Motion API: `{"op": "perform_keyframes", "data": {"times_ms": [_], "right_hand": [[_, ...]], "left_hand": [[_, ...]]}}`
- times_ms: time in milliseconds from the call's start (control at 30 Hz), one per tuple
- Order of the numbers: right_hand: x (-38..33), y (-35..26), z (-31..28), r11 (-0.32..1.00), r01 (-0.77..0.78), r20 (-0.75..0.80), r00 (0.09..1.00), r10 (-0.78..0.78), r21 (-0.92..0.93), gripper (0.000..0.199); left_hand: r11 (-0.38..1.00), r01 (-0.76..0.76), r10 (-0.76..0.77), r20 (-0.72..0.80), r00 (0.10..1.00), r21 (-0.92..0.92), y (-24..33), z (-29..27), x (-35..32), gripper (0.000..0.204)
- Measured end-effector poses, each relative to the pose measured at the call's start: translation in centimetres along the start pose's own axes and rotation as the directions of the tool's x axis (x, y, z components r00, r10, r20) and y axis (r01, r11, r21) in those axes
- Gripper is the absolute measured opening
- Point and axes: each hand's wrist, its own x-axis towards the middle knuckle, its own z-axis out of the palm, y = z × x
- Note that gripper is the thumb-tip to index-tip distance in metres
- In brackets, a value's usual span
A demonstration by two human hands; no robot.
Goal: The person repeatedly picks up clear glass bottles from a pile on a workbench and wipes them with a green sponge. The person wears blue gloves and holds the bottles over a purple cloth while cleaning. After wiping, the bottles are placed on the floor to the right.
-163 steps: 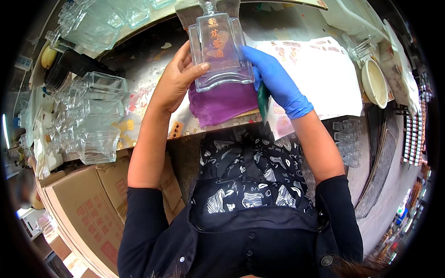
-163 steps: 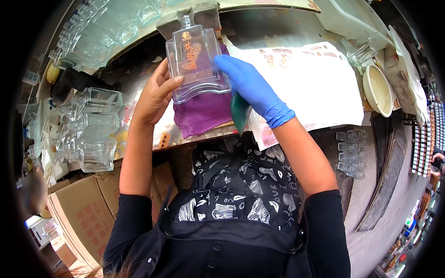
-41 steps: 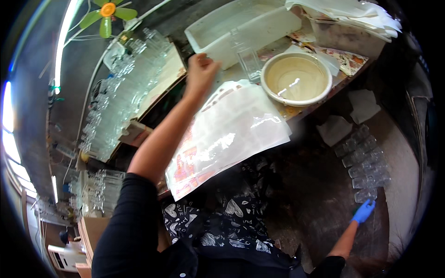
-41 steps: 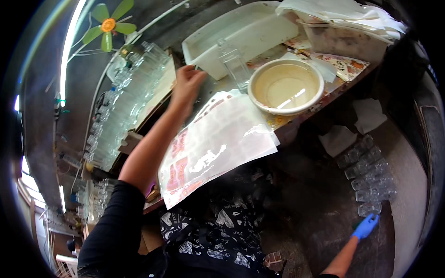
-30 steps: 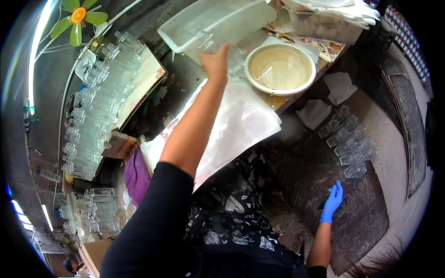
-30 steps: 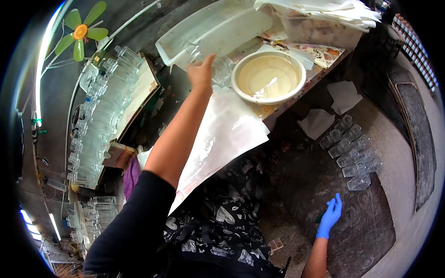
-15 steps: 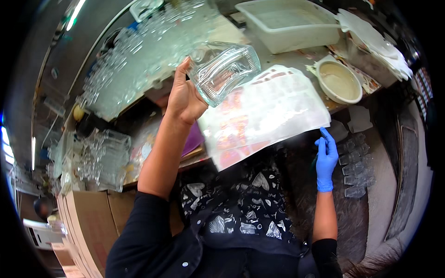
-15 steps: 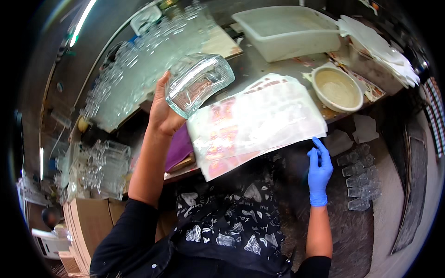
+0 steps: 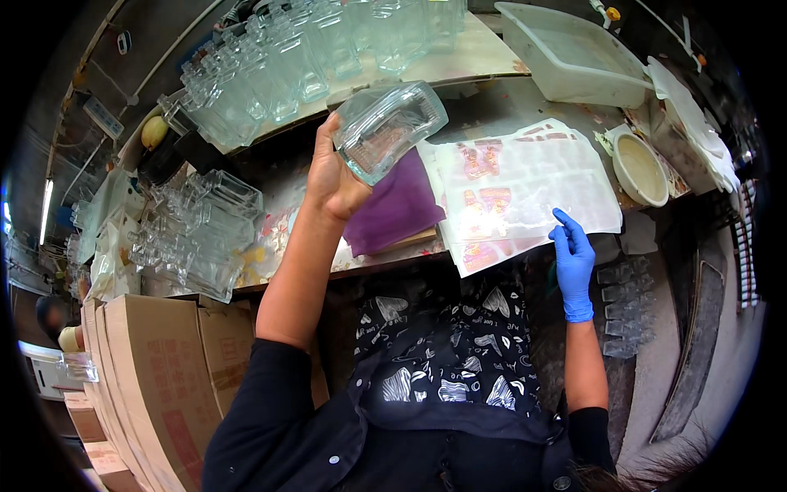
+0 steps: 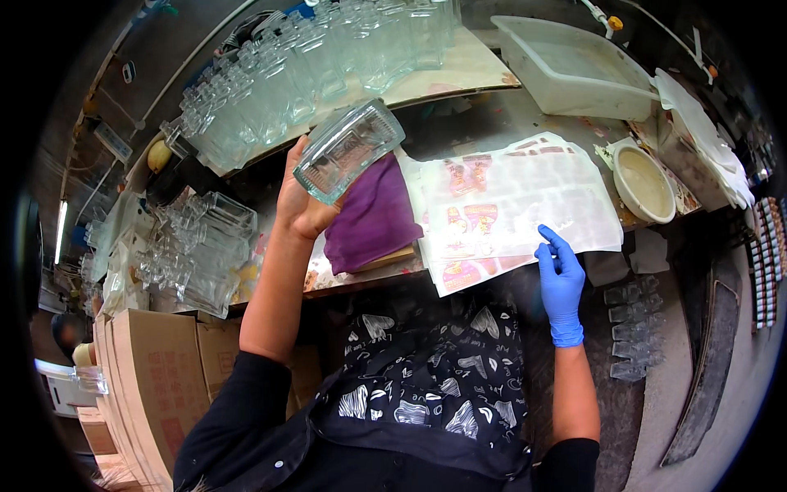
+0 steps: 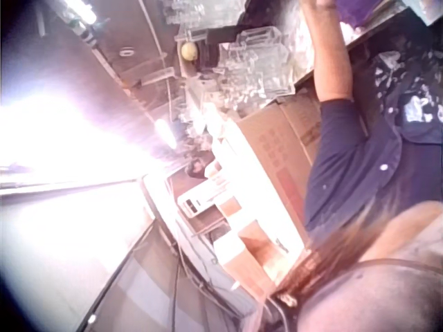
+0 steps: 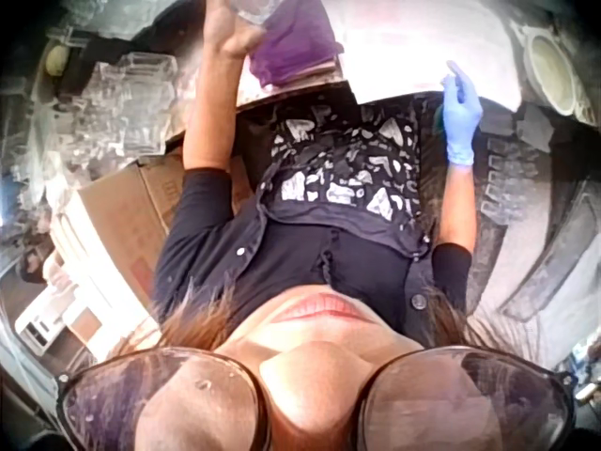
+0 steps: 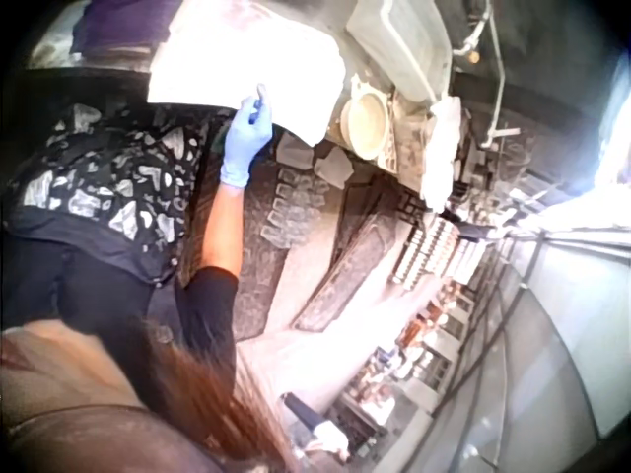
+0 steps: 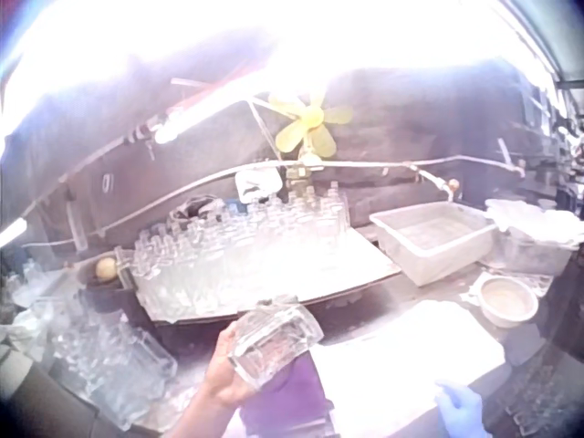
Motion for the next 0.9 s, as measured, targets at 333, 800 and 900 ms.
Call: {"op": "perform_keyframes", "data": {"times_ms": [333,800,900], "right_hand": [[2.4,-10.4,9.6,0.743,0.656,0.176,0.753,-0.634,-0.133,0.052],[4.6,-11.4,20.6,0.341,-0.491,0.48,0.869,0.124,0.801,0.036],[2.4,-10.7,19.7,0.359,-0.597,0.556,0.801,0.221,0.718,0.029]], "left_hand": [[0.993,0.006,0.002,-0.074,0.997,0.119,1.8,-2.9,-0.9,0.064],[0.742,-0.165,0.34,-0.152,0.928,0.65,0.3,-7.3,-2.7,0.058],[0.859,-0.117,0.247,-0.203,0.948,0.497,-1.7,-7.1,-0.8,0.058]]}}
